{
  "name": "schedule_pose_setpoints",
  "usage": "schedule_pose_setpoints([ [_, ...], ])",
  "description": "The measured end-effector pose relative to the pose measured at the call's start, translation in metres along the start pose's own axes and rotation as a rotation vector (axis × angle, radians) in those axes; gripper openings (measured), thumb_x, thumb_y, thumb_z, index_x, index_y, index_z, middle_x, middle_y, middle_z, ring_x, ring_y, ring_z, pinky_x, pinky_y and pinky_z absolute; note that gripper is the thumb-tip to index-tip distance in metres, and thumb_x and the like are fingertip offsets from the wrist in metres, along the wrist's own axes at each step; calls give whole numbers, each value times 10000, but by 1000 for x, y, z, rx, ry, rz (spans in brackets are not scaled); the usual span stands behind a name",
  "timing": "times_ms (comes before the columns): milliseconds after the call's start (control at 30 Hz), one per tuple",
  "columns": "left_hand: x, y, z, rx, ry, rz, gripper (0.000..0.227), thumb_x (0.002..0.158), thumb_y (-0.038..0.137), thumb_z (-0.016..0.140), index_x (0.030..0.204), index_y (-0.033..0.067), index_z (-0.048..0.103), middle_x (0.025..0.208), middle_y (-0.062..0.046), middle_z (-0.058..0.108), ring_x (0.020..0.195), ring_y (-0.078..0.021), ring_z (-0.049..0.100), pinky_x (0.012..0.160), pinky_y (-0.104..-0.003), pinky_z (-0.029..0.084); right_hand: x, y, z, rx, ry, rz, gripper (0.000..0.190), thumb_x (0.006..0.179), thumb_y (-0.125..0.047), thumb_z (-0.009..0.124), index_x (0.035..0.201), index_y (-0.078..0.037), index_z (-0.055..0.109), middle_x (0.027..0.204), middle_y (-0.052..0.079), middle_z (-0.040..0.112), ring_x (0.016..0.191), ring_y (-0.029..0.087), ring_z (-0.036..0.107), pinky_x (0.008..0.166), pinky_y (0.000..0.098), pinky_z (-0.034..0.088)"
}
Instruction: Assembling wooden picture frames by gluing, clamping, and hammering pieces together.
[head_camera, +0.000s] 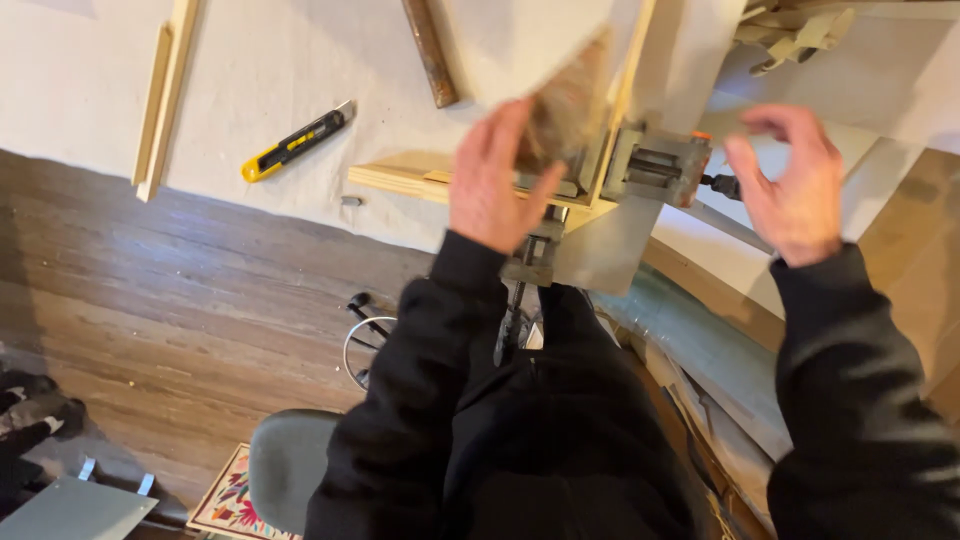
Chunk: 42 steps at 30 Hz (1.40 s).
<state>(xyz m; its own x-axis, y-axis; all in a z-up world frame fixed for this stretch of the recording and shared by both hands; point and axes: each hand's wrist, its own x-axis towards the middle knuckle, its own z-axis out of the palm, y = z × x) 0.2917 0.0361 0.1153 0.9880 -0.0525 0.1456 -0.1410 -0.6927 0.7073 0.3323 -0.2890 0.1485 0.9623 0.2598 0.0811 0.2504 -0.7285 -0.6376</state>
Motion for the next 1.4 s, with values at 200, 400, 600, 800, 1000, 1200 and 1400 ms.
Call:
schedule_pose_setpoints([
  [200, 21, -40, 13, 150, 5, -70, 806, 886, 264, 832, 1542, 58, 411, 1457, -137, 509, 1318, -345, 526, 1148, -499, 399, 70, 7, 52, 134, -193, 110, 335, 1169, -274, 685, 1171, 28, 540, 1128, 160, 706, 1063, 225, 699, 936, 373, 573],
  [400, -10, -2, -12, 111, -12, 97, 758, 855, 252, 847, 1487, 83, 464, 1479, -152, 489, 1383, -359, 478, 1204, -499, 342, 98, 21, 101, 172, -416, 286, 355, 1071, -309, 726, 1158, -26, 530, 1017, 142, 700, 931, 211, 698, 781, 342, 577],
  [600, -20, 34, -45, 110, -137, 296, 688, 833, 229, 842, 1425, 73, 527, 1401, -126, 552, 1337, -293, 518, 1203, -539, 334, 106, -26, 58, 563, -382, 328, 305, 1058, -177, 693, 1163, -35, 444, 967, 140, 752, 841, 146, 723, 734, 286, 574],
  [800, 4, 105, -106, 132, 164, 422, 432, 939, 22, 777, 1331, 52, 598, 1271, -81, 675, 1194, -249, 658, 1150, -470, 464, 113, -101, -28, 751, -293, 182, 379, 1076, -143, 705, 1263, -26, 397, 956, 84, 706, 818, 140, 710, 711, 278, 585],
  [1000, 15, 173, -158, 85, 419, 386, 350, 984, 33, 780, 1303, 34, 637, 1259, -97, 683, 1146, -272, 680, 987, -387, 545, 90, -137, -86, 432, -454, 77, 334, 1123, -239, 543, 1244, -12, 756, 746, 97, 648, 574, 172, 545, 508, 288, 430],
  [1200, -1, 206, -167, 117, 357, 278, 373, 1028, 67, 748, 1376, 24, 622, 1305, -94, 682, 1131, -265, 693, 946, -349, 551, 63, -220, -117, 265, -316, -480, 424, 740, -211, 890, 1099, -59, 724, 977, 49, 610, 792, 89, 549, 656, 215, 475],
  [1400, -22, 226, -177, 181, 380, 235, 383, 1022, 72, 743, 1386, 38, 628, 1319, -82, 678, 1123, -257, 689, 953, -358, 554, 50, -239, -122, 454, -240, -322, 335, 837, -132, 915, 1099, -71, 716, 799, -35, 610, 660, 39, 508, 597, 202, 452],
])
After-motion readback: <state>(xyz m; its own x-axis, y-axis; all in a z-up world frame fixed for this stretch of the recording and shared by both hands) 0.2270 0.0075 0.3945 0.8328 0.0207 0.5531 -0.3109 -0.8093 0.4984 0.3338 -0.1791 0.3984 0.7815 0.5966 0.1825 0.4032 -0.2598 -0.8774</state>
